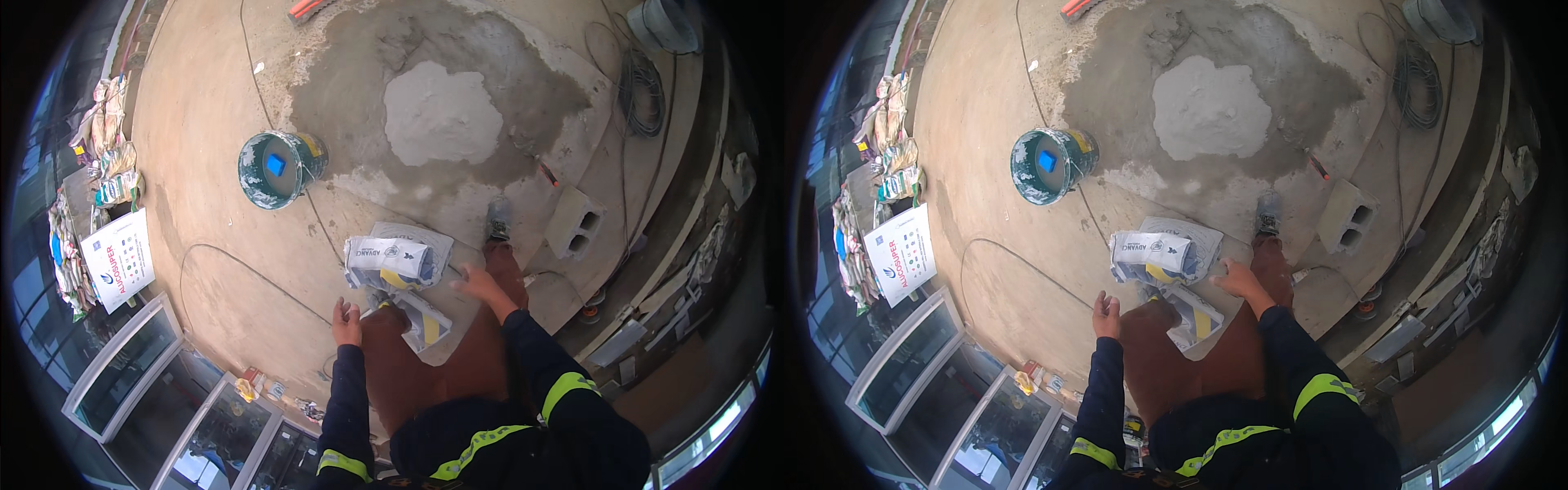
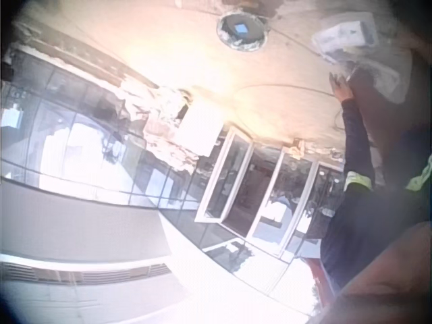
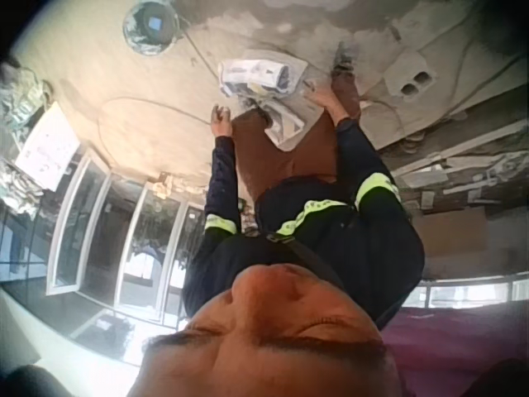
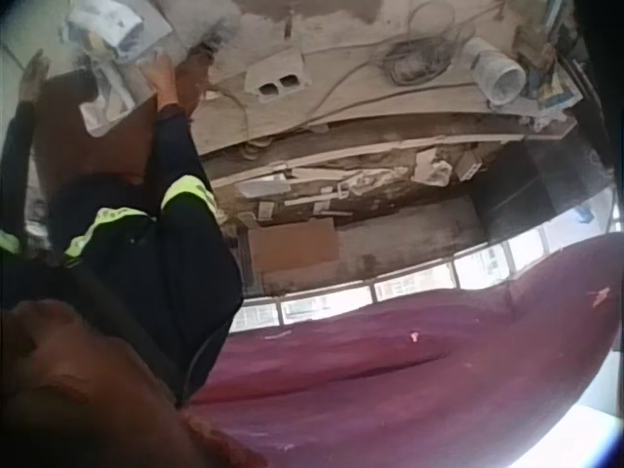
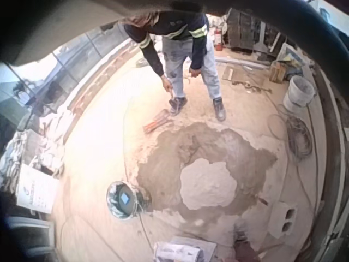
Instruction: The person pours dry cement powder from a bag onto a pile on the floor, then adds water from a bucket. A coworker uses a trowel to mix the cement and water together on the floor.
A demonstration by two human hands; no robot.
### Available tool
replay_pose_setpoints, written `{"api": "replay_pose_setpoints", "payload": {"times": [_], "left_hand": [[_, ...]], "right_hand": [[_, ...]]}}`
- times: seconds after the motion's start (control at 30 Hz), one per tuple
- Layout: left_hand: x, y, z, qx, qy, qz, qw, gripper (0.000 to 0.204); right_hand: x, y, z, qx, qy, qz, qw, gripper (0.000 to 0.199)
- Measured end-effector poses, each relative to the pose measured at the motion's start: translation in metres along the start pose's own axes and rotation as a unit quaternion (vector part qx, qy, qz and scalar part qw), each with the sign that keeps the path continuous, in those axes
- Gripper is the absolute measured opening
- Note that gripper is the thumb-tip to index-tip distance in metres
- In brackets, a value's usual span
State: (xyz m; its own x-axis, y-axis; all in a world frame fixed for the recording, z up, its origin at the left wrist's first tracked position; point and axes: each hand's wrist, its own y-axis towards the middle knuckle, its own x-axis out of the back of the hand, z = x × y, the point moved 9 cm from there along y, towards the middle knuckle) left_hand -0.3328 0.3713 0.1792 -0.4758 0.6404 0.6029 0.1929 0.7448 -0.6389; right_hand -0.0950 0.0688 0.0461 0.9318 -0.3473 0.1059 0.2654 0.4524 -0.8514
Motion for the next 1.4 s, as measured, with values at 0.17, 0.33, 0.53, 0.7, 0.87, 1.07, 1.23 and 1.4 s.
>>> {"api": "replay_pose_setpoints", "payload": {"times": [0.17,0.33,0.53,0.7,0.87,1.07,1.23,1.4], "left_hand": [[-0.013,0.097,0.033,-0.114,0.216,-0.013,0.97,0.098],[-0.073,0.178,0.114,-0.039,-0.02,0.119,0.992,0.099],[-0.052,0.187,0.161,-0.044,0.19,0.255,0.947,0.055],[-0.041,0.178,0.134,-0.198,0.085,0.219,0.952,0.038],[-0.063,0.175,0.123,-0.252,0.103,0.191,0.943,0.036],[-0.1,0.174,0.133,-0.042,0.008,0.206,0.978,0.038],[-0.11,0.159,0.084,-0.003,-0.142,0.109,0.984,0.045],[-0.146,0.142,0.003,-0.023,-0.12,0.134,0.983,0.052]], "right_hand": [[-0.084,0.049,0.009,-0.057,0.024,-0.04,0.997,0.11],[-0.117,0.069,0.004,-0.091,0.183,-0.178,0.963,0.086],[-0.171,0.043,0.008,-0.091,0.328,-0.206,0.918,0.048],[-0.168,0.027,0.022,-0.1,0.231,-0.231,0.94,0.047],[-0.141,0.017,0.03,-0.063,0.113,-0.203,0.971,0.039],[-0.129,0.024,-0.003,-0.021,0.104,-0.228,0.968,0.032],[-0.1,0.025,0.0,0.106,0.077,-0.371,0.919,0.038],[-0.047,0.061,-0.014,0.05,0.206,-0.336,0.918,0.037]]}}
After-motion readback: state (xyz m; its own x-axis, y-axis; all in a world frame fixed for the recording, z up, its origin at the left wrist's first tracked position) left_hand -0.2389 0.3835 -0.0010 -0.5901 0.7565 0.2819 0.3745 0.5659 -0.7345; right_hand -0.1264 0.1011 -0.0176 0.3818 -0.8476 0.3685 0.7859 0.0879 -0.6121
